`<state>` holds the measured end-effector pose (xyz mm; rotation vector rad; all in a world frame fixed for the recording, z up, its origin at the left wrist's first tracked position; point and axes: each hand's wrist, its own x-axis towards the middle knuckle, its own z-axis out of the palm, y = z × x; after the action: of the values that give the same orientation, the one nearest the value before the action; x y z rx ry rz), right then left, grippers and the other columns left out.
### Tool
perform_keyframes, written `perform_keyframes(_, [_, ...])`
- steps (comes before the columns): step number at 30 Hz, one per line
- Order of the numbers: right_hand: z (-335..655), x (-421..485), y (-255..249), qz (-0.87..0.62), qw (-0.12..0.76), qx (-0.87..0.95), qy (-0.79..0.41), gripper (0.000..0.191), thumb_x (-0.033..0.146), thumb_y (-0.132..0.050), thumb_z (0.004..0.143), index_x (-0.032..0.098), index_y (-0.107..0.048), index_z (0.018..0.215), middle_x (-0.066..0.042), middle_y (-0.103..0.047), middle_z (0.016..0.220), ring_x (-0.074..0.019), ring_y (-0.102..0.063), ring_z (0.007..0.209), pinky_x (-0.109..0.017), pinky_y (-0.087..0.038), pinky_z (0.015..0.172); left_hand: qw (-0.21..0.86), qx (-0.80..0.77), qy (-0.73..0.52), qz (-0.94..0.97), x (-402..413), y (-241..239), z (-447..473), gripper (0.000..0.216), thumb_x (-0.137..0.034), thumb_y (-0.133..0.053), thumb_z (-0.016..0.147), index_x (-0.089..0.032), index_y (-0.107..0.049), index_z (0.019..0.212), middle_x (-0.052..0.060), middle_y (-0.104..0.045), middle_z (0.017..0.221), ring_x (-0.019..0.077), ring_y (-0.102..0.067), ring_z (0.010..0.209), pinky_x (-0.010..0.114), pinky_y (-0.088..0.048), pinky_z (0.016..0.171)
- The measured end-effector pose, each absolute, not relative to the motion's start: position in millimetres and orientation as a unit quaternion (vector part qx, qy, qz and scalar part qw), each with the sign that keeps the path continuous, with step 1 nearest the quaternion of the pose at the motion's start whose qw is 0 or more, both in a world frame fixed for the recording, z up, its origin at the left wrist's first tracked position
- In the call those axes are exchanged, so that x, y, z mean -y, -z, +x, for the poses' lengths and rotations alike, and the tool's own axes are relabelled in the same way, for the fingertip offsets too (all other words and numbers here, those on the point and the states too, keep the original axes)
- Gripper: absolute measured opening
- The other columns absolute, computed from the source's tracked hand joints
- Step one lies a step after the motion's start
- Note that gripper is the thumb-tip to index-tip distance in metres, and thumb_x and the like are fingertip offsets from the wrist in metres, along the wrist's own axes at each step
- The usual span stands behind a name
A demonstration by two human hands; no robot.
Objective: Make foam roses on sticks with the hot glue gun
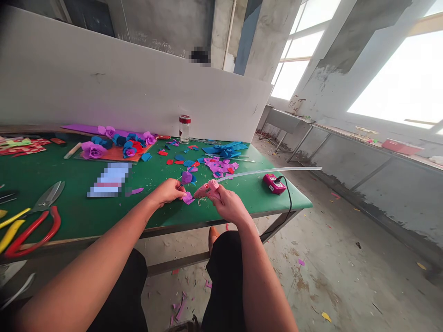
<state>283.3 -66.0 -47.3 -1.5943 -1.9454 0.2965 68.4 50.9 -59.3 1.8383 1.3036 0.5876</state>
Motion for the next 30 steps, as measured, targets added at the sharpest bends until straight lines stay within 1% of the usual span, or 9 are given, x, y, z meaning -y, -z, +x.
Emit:
perform_keyframes(6, [287.6, 69.2, 42.6, -0.601, 0.327, 0.72, -0.117, 0.025, 0.038, -0.046, 0.096, 0.021, -0.061, 0.106, -0.006, -0.072, 0.084, -0.0217, -0.064, 0.075, -0.03, -0.044, 0.068, 0.4, -0.516, -0.231, 0.721, -50.6, 58.2, 68.1, 0.012, -0.011, -0.065, 0.055, -0.018, -0.056, 0.051, 0.0, -0.063, 0.055, 0.0125, -0.051, 0.053, 0.024, -0.033, 0.052])
perform_keyframes(11, [293.6, 72.4, 41.0, -0.611, 0.349, 0.695, -0.148, 0.027, 0.043, -0.048, 0.096, 0.021, -0.062, 0.103, -0.003, -0.069, 0.077, -0.0199, -0.062, 0.068, -0.03, -0.045, 0.063, 0.418, -0.518, -0.237, 0.707, -50.1, 57.7, 68.4, 0.017, -0.01, -0.068, 0.056, -0.017, -0.055, 0.049, 0.0, -0.062, 0.054, 0.0125, -0.052, 0.055, 0.024, -0.034, 0.054])
perform_keyframes(13, [294.8, 72.8, 40.9, -0.604, 0.363, 0.683, -0.192, 0.029, 0.047, -0.049, 0.095, 0.021, -0.062, 0.101, -0.002, -0.067, 0.075, -0.0175, -0.058, 0.063, -0.028, -0.044, 0.059, 0.434, -0.517, -0.239, 0.698, -49.6, 56.8, 67.9, 0.019, -0.01, -0.07, 0.057, -0.017, -0.054, 0.05, 0.0, -0.062, 0.055, 0.0117, -0.052, 0.055, 0.023, -0.034, 0.054])
perform_keyframes(15, [294.9, 72.0, 41.5, -0.591, 0.386, 0.66, -0.255, 0.032, 0.05, -0.052, 0.094, 0.021, -0.061, 0.104, -0.001, -0.065, 0.076, -0.0144, -0.053, 0.059, -0.027, -0.043, 0.055, 0.458, -0.516, -0.236, 0.684, -49.4, 55.7, 67.2, 0.018, -0.012, -0.072, 0.059, -0.016, -0.056, 0.053, 0.0, -0.062, 0.056, 0.0101, -0.049, 0.052, 0.023, -0.032, 0.052])
perform_keyframes(18, [295.4, 67.8, 44.8, -0.562, 0.425, 0.605, -0.371, 0.042, 0.055, -0.058, 0.089, 0.021, -0.056, 0.113, 0.001, -0.063, 0.078, -0.0101, -0.045, 0.052, -0.024, -0.038, 0.048, 0.5, -0.521, -0.227, 0.653, -50.0, 54.5, 66.7, 0.018, -0.018, -0.077, 0.063, -0.016, -0.059, 0.062, -0.001, -0.062, 0.056, 0.0063, -0.037, 0.041, 0.023, -0.022, 0.044])
perform_keyframes(21, [298.6, 61.7, 50.6, -0.528, 0.45, 0.564, -0.449, 0.046, 0.06, -0.063, 0.084, 0.02, -0.055, 0.106, 0.002, -0.064, 0.079, -0.0072, -0.041, 0.049, -0.021, -0.033, 0.044, 0.542, -0.518, -0.23, 0.621, -51.2, 53.4, 67.0, 0.024, -0.022, -0.081, 0.064, -0.016, -0.058, 0.067, -0.003, -0.056, 0.052, 0.0038, -0.026, 0.037, 0.023, -0.013, 0.041])
perform_keyframes(24, [301.9, 56.8, 55.6, -0.53, 0.459, 0.542, -0.464, 0.047, 0.063, -0.067, 0.08, 0.019, -0.056, 0.095, 0.0, -0.065, 0.08, -0.0066, -0.043, 0.05, -0.02, -0.03, 0.042, 0.581, -0.501, -0.244, 0.593, -51.3, 50.1, 65.7, 0.029, -0.023, -0.084, 0.063, -0.016, -0.056, 0.07, -0.006, -0.051, 0.05, 0.0022, -0.023, 0.037, 0.021, -0.012, 0.041])
perform_keyframes(27, [301.9, 54.8, 57.8, -0.541, 0.465, 0.539, -0.447, 0.048, 0.064, -0.069, 0.078, 0.02, -0.057, 0.093, 0.001, -0.064, 0.078, -0.0073, -0.045, 0.05, -0.021, -0.031, 0.042, 0.615, -0.478, -0.258, 0.572, -50.5, 44.5, 61.2, 0.032, -0.021, -0.086, 0.061, -0.015, -0.056, 0.071, -0.005, -0.052, 0.052, 0.0005, -0.021, 0.038, 0.019, -0.014, 0.04])
perform_keyframes(30, [300.4, 54.5, 58.4, -0.546, 0.477, 0.544, -0.423, 0.047, 0.064, -0.069, 0.078, 0.02, -0.057, 0.088, 0.003, -0.062, 0.072, -0.008, -0.045, 0.05, -0.021, -0.034, 0.044, 0.637, -0.462, -0.268, 0.556, -50.4, 39.5, 55.2, 0.03, -0.017, -0.085, 0.061, -0.013, -0.058, 0.073, -0.003, -0.056, 0.055, -0.0006, -0.022, 0.038, 0.018, -0.014, 0.039])
